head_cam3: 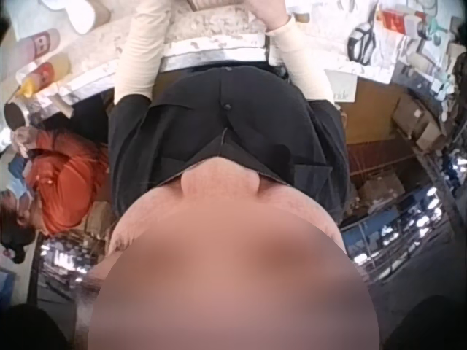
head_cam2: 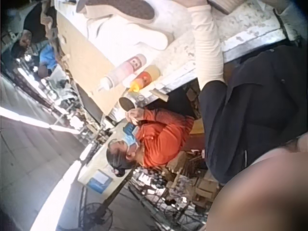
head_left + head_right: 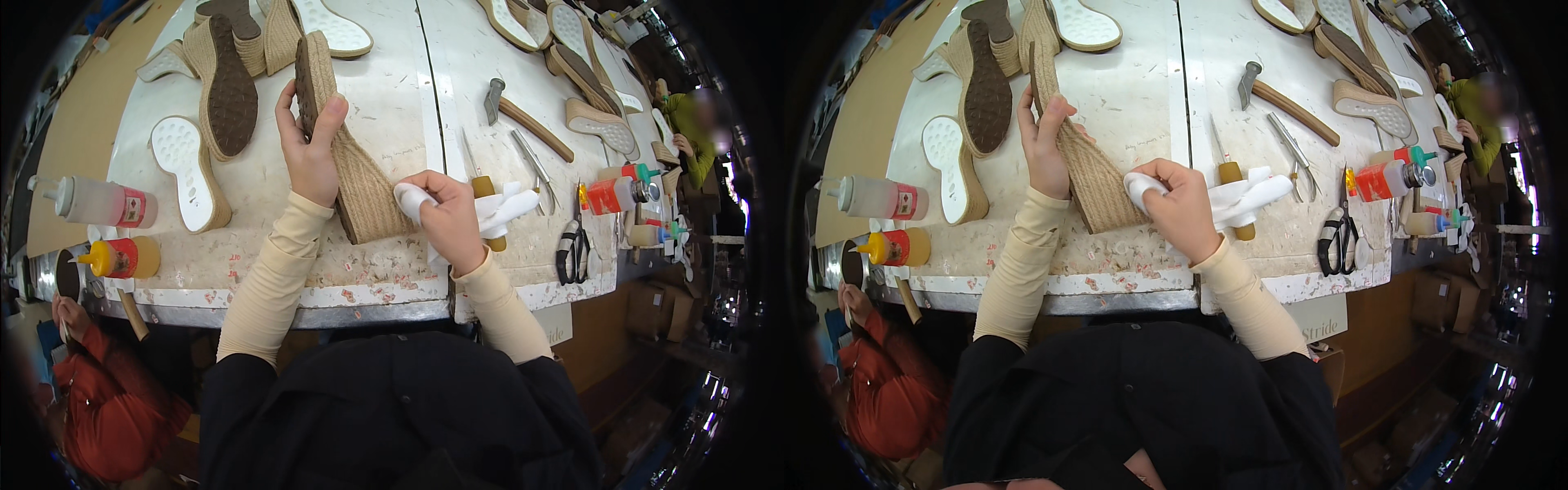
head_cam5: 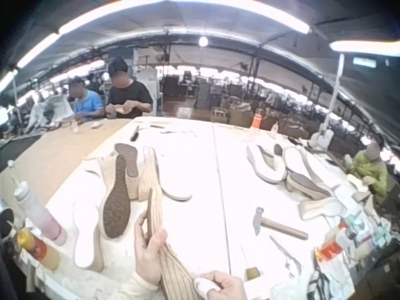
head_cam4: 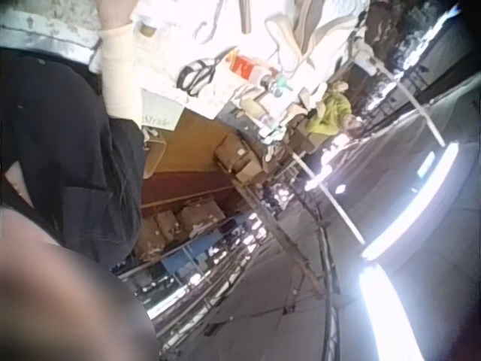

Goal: The person wipes the side of a wedge shoe heel with a white cloth, then uses a pointed metal tool to scrape or clean the same area. The person repeats the wiping and scraping actions on the same shoe throughout the clip.

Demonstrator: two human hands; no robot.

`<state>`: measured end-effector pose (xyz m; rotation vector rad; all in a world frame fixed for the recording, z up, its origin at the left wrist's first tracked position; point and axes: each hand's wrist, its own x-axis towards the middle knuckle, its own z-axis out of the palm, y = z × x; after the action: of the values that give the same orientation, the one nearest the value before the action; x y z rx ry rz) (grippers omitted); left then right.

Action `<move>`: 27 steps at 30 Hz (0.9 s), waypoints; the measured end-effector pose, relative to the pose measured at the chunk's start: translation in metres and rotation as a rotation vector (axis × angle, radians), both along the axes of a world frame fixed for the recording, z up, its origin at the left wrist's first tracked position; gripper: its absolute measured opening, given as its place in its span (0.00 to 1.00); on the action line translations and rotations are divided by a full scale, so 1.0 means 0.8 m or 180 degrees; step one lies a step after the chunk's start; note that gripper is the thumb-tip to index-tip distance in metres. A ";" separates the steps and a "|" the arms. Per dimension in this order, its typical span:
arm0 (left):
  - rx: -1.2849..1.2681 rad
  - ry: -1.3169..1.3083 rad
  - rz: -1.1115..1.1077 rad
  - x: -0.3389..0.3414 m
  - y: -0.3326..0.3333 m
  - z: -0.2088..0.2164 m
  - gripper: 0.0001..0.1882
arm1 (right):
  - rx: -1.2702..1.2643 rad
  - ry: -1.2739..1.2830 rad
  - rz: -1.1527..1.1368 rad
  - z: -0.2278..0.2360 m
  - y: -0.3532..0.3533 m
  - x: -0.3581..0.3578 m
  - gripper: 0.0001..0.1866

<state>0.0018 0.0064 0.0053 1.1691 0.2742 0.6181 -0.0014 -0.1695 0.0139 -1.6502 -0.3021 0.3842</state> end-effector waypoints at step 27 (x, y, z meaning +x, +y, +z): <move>-0.1140 0.0356 -0.1654 -0.005 0.016 0.001 0.37 | 0.0650 -0.0698 -0.0782 0.032 -0.076 0.035 0.09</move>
<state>-0.0018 0.0194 0.0062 0.8776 0.1563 0.0416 0.0264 -0.2299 0.0399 -1.5074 -0.2875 -0.0137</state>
